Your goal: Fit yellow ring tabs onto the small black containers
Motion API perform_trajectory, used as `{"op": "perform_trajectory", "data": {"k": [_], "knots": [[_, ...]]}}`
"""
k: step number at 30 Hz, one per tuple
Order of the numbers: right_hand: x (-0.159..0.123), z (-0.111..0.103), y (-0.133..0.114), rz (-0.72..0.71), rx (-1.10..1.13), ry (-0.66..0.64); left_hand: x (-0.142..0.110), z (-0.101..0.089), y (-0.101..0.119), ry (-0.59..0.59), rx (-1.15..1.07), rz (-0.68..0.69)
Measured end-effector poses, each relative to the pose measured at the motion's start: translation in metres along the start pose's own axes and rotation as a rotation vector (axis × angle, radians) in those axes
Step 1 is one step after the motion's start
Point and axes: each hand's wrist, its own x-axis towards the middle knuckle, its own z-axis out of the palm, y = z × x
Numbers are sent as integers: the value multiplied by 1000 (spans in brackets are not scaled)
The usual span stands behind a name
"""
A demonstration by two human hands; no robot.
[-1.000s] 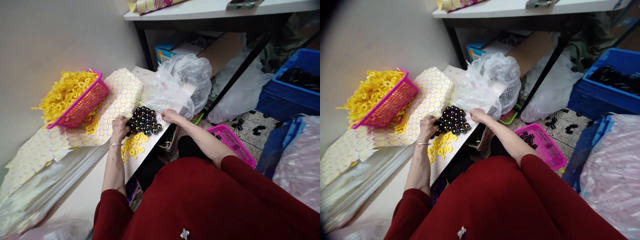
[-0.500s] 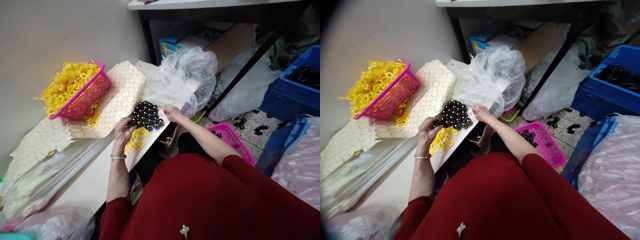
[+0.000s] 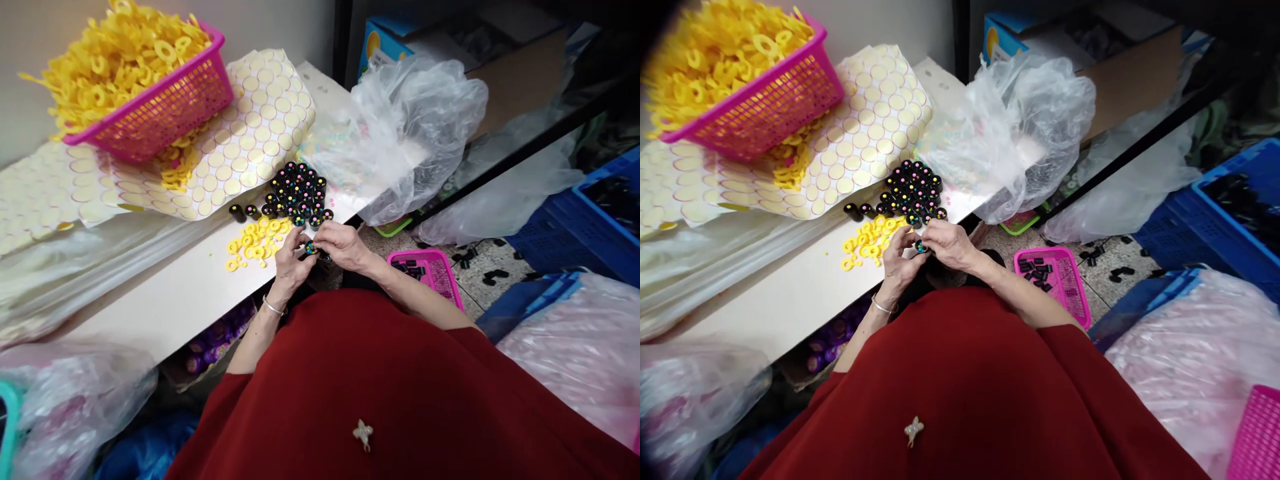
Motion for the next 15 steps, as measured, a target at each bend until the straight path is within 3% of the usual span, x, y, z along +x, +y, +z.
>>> {"op": "perform_trajectory", "data": {"k": [8,15], "knots": [[-5,5,-3,-26,-196,-193,-7,-1,-6,-34,140,8],[-4,6,-9,-13,-293,-236,-10,0,-3,-57,138,23]]}}
